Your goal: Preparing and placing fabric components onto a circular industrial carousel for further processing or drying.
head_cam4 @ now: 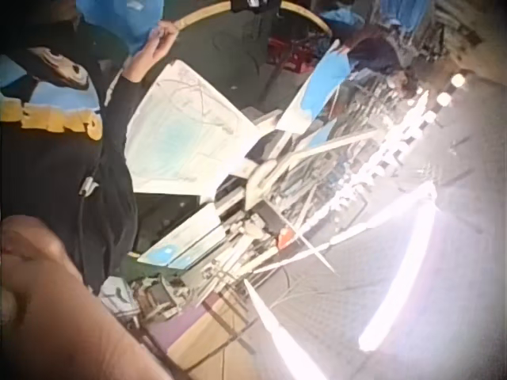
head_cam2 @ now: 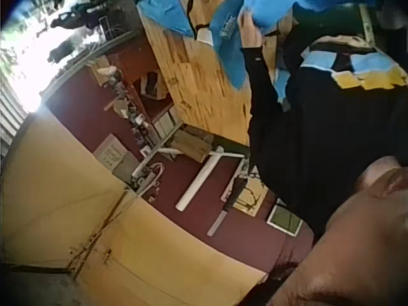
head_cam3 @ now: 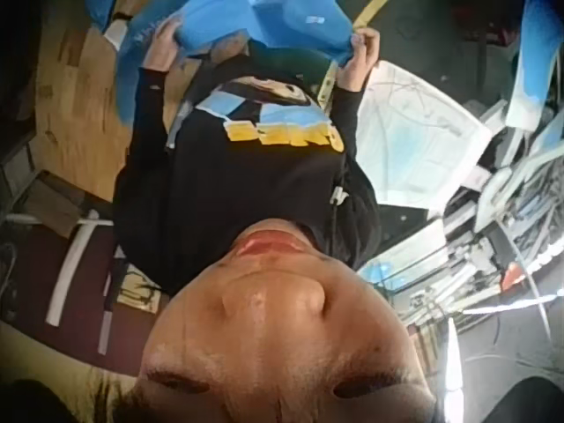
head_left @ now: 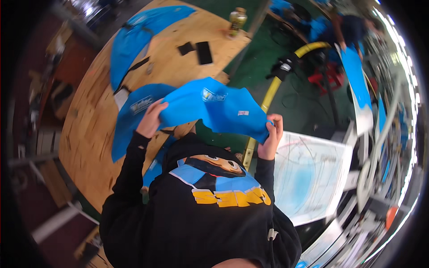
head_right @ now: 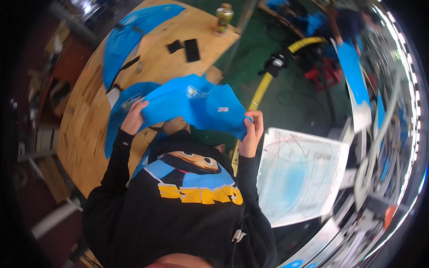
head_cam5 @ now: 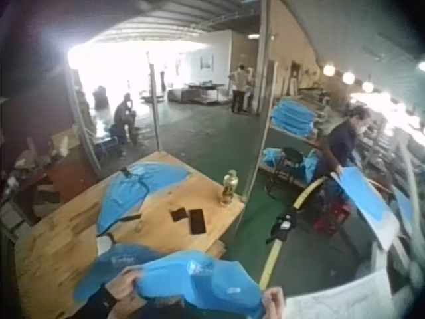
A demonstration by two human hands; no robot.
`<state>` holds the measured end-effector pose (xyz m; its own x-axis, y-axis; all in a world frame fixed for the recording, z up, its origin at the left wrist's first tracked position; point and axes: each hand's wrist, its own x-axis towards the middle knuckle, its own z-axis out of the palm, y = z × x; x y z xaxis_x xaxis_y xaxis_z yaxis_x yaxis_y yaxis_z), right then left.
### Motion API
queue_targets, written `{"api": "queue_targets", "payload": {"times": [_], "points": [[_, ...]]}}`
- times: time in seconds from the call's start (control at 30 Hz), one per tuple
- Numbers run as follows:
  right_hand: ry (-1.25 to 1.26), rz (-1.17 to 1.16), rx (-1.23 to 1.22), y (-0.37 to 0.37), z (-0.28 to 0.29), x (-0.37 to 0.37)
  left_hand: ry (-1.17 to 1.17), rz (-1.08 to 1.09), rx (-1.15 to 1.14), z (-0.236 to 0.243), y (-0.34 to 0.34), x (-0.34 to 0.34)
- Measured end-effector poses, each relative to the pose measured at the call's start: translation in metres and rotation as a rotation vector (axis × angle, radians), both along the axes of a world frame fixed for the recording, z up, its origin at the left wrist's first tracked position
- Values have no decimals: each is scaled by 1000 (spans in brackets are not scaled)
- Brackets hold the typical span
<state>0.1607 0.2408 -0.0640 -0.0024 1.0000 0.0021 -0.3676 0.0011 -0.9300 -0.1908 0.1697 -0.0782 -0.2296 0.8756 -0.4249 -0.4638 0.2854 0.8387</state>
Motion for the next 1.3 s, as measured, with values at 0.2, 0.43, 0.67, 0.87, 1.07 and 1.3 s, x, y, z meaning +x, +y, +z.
{"api": "queue_targets", "payload": {"times": [0.2,0.43,0.67,0.87,1.07,1.3], "points": [[51,179,-113,11,-5,-61,-143,547,20,-20,-146,-98],[-160,361,57,70,-15,-166,-77,665,30,-40,-205,-170],[-40,340,137,83,0,-229,-46,860,126,-27,-216,-220],[-260,304,132,53,-100,-217,53,765,-89,-90,-246,-213],[-359,332,-40,37,-210,-193,522,540,-353,-187,-258,-208],[-356,363,12,44,-224,-192,671,496,-453,-184,-280,-219]]}}
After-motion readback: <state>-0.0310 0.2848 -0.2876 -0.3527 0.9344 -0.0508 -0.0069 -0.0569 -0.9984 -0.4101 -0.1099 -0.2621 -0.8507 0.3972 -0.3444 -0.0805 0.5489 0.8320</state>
